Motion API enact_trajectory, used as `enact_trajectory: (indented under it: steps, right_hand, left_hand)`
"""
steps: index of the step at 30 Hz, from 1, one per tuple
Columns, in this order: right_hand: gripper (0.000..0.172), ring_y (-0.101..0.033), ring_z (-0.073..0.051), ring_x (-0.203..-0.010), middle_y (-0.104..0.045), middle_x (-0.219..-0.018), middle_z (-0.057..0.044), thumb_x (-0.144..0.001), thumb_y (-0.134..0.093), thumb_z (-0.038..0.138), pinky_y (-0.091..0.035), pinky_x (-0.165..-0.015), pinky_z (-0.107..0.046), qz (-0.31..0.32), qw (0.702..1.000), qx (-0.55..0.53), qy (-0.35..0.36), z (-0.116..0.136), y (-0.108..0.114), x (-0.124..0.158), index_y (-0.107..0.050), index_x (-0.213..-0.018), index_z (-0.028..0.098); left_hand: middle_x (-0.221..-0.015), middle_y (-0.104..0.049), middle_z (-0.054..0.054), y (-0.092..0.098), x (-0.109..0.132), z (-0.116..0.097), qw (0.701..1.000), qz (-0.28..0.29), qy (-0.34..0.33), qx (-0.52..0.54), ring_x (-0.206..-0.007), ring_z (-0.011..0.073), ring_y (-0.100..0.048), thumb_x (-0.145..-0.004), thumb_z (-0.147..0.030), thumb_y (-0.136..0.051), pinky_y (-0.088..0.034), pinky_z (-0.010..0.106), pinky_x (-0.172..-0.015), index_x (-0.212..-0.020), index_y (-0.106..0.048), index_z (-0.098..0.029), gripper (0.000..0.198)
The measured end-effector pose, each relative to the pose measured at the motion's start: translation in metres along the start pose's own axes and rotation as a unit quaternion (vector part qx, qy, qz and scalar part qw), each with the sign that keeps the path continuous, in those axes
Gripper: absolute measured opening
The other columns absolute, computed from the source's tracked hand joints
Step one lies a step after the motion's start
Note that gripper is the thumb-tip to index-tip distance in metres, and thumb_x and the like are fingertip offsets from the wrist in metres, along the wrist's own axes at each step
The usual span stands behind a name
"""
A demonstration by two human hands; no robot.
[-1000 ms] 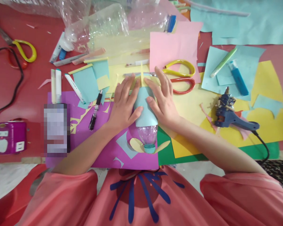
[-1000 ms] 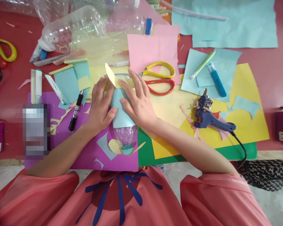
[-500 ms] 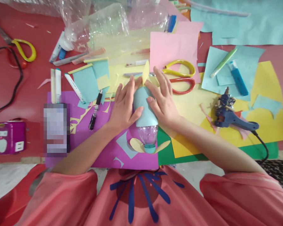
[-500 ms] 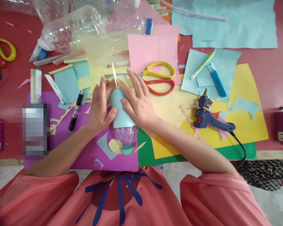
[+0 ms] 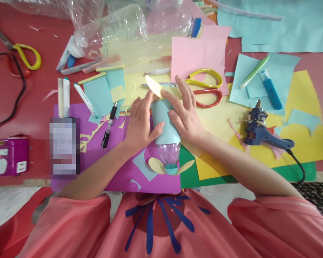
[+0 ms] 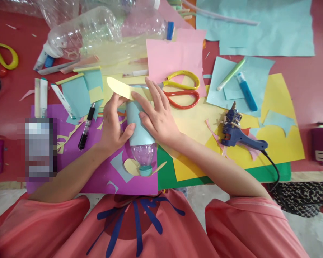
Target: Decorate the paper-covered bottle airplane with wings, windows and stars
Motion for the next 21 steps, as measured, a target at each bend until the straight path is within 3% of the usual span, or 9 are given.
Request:
enact_trajectory:
  steps: [4,8,16,21]
  right_hand:
    - [0.055,-0.026,-0.029,-0.157,-0.033,-0.164,-0.004,-0.104,-0.016,0.056,-0.026,-0.126,-0.060,0.004,1.000,0.005,0.003,0.0029,0.0017,-0.0007,-0.043,-0.148,0.037]
    - [0.055,-0.028,-0.028,-0.156,-0.033,-0.164,-0.005,-0.104,-0.013,0.056,-0.027,-0.126,-0.060,-0.016,1.000,0.002,0.015,0.0021,0.0013,-0.0001,-0.044,-0.146,0.036]
    - [0.060,-0.029,-0.030,-0.155,-0.038,-0.161,-0.011,-0.101,-0.022,0.063,-0.026,-0.124,-0.064,-0.010,1.000,-0.027,-0.004,0.0014,0.0036,-0.0015,-0.041,-0.148,0.030]
    - [0.057,-0.029,-0.029,-0.155,-0.038,-0.160,-0.010,-0.102,-0.019,0.063,-0.029,-0.123,-0.061,-0.038,0.999,-0.007,0.006,0.0022,0.0033,-0.0009,-0.046,-0.140,0.030]
  left_hand:
    - [-0.156,-0.048,0.011,-0.0010,-0.0001,-0.0004,1.000,0.015,0.008,0.006,-0.137,0.0296,-0.055,-0.101,-0.063,-0.027,-0.034,0.053,-0.123,-0.157,0.006,-0.029,0.073]
    - [-0.150,-0.054,0.011,-0.0004,0.0005,0.0003,1.000,-0.004,-0.006,0.019,-0.132,0.0314,-0.059,-0.098,-0.067,-0.031,-0.035,0.053,-0.123,-0.160,0.003,-0.029,0.080]
    - [-0.161,-0.043,0.011,-0.0043,0.0043,0.0072,1.000,-0.018,0.019,-0.001,-0.145,0.0328,-0.046,-0.098,-0.066,-0.029,-0.037,0.057,-0.121,-0.161,-0.001,-0.028,0.079]
    - [-0.158,-0.049,0.010,-0.0025,0.0024,0.0011,0.999,-0.024,-0.036,0.002,-0.144,0.0308,-0.046,-0.099,-0.062,-0.032,-0.038,0.054,-0.121,-0.163,0.007,-0.028,0.082]
Point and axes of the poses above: each hand's wrist, its own x-axis away from the middle knuckle, its own y-axis out of the back of the hand, z = x × y, the point moved 6 cm from there along -x, towards the middle knuckle
